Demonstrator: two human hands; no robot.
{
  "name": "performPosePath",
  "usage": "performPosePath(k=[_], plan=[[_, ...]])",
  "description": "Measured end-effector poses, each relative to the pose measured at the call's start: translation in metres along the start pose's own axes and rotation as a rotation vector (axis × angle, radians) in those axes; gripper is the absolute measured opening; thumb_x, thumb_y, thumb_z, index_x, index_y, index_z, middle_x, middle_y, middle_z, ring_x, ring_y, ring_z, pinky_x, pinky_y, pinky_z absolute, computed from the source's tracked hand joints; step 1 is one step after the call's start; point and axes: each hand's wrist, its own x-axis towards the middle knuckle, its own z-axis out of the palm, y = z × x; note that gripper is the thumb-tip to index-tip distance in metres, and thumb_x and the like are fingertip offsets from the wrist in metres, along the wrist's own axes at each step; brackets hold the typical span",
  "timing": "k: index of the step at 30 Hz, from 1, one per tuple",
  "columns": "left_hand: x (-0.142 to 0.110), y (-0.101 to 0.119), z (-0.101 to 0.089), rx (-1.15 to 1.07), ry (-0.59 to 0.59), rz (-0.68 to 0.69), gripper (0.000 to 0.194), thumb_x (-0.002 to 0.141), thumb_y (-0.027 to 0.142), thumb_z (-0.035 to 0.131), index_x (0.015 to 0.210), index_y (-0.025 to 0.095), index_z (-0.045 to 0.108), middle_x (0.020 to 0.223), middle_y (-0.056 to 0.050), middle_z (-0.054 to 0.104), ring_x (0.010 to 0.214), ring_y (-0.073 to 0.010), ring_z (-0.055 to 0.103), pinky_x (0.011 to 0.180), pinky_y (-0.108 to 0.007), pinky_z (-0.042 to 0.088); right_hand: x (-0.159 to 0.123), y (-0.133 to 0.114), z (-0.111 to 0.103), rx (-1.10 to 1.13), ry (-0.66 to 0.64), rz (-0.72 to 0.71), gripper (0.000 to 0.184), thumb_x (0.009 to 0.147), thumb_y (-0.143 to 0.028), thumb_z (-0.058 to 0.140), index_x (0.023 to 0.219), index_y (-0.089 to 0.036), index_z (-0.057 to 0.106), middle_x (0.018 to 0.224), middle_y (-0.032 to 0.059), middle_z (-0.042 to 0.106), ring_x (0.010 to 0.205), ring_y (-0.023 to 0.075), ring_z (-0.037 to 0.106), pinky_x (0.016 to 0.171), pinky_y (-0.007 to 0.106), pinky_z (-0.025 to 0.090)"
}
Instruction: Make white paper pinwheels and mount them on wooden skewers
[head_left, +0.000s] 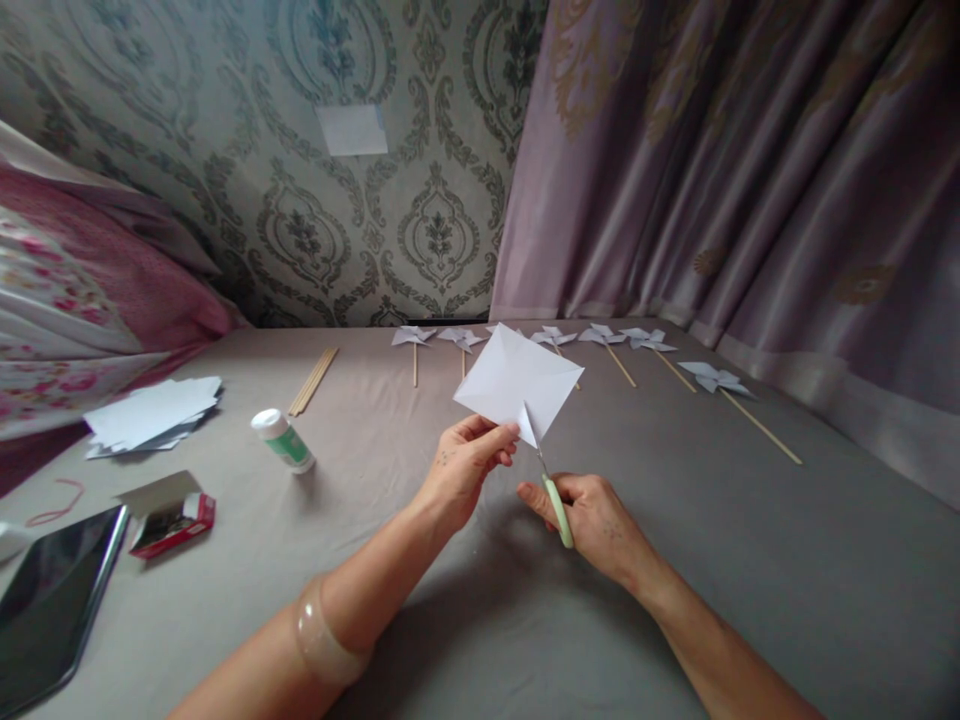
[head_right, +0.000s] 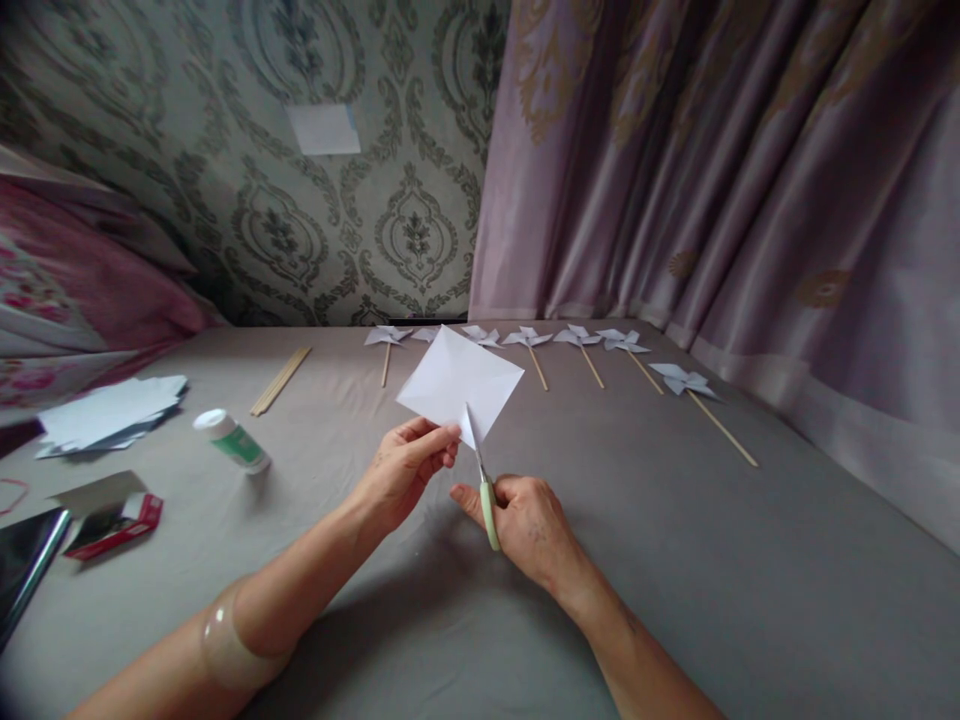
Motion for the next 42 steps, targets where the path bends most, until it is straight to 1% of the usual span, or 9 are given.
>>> performPosePath(k=[6, 14, 27, 31, 34, 36, 39, 42], plan=[[0.001, -0.001, -0.001, 0.0, 0.013, -0.004, 0.022, 0.058, 0.024, 0.082, 0.063, 0.011, 0.065, 0.061, 0.0, 0.06, 0.055, -0.0066, 0.051, 0.053, -0.019, 0.039, 0.0, 0.0, 0.0, -0.012, -0.003, 0.005, 0.057, 0.075, -0.069, 0.053, 0.051, -0.019, 0.04, 0.054, -0.0041, 0.029, 0.053, 0.0096, 0.03, 0.05, 0.026, 0.023], [0.001, -0.002, -0.002, -0.007, 0.021, -0.016, 0.023, 0.057, 0.023, 0.082, 0.064, 0.011, 0.065, 0.06, 0.0, 0.06, 0.054, -0.0063, 0.051, 0.052, -0.018, 0.04, 0.001, 0.001, 0.001, -0.023, -0.015, 0.029, 0.058, 0.075, -0.071, 0.05, 0.051, -0.019, 0.041, 0.053, -0.0042, 0.028, 0.052, 0.01, 0.031, 0.05, 0.026, 0.023], [0.002, -0.005, -0.005, -0.01, 0.022, -0.028, 0.022, 0.057, 0.022, 0.08, 0.065, 0.01, 0.064, 0.06, -0.001, 0.06, 0.054, -0.0064, 0.053, 0.053, -0.018, 0.041, 0.001, -0.001, 0.001, -0.059, -0.027, 0.047, 0.057, 0.075, -0.069, 0.051, 0.05, -0.017, 0.044, 0.051, -0.0039, 0.031, 0.052, 0.0102, 0.034, 0.051, 0.026, 0.025], [0.002, -0.005, -0.005, 0.0, 0.022, -0.03, 0.022, 0.057, 0.023, 0.079, 0.064, 0.01, 0.063, 0.06, -0.001, 0.059, 0.054, -0.006, 0.052, 0.052, -0.018, 0.04, 0.001, -0.002, 0.001, -0.071, -0.095, 0.053, 0.055, 0.076, -0.067, 0.052, 0.053, -0.018, 0.044, 0.052, -0.0039, 0.033, 0.053, 0.0102, 0.034, 0.05, 0.025, 0.025], [0.007, -0.005, -0.008, 0.024, 0.05, -0.013, 0.022, 0.056, 0.023, 0.079, 0.062, 0.011, 0.061, 0.059, 0.0, 0.059, 0.052, -0.006, 0.052, 0.051, -0.018, 0.04, -0.001, 0.0, -0.004, -0.122, -0.159, 0.055, 0.053, 0.077, -0.065, 0.052, 0.053, -0.019, 0.042, 0.051, -0.0047, 0.03, 0.051, 0.0095, 0.031, 0.047, 0.024, 0.023], [0.012, -0.004, -0.014, 0.064, 0.069, -0.008, 0.021, 0.057, 0.023, 0.078, 0.062, 0.012, 0.061, 0.058, 0.0, 0.058, 0.05, -0.0054, 0.051, 0.05, -0.018, 0.04, -0.003, 0.002, -0.012, -0.184, -0.222, 0.076, 0.054, 0.075, -0.066, 0.053, 0.051, -0.019, 0.039, 0.051, -0.005, 0.027, 0.05, 0.009, 0.027, 0.045, 0.025, 0.019], [0.021, -0.001, -0.026, 0.196, 0.1, -0.056, 0.016, 0.059, 0.021, 0.073, 0.064, 0.012, 0.061, 0.057, 0.001, 0.058, 0.048, -0.0044, 0.048, 0.048, -0.017, 0.038, -0.007, 0.002, -0.024, -0.306, -0.32, 0.12, 0.056, 0.069, -0.066, 0.059, 0.047, -0.019, 0.038, 0.05, -0.0048, 0.026, 0.048, 0.0084, 0.025, 0.043, 0.025, 0.016], [0.029, 0.001, -0.039, 0.33, 0.12, -0.13, 0.01, 0.06, 0.017, 0.069, 0.063, 0.012, 0.061, 0.055, 0.001, 0.057, 0.044, -0.0044, 0.046, 0.043, -0.016, 0.034, -0.013, -0.004, -0.031, -0.492, -0.313, 0.162, 0.054, 0.063, -0.064, 0.066, 0.043, -0.018, 0.044, 0.046, -0.0043, 0.03, 0.044, 0.0082, 0.028, 0.044, 0.025, 0.017]])
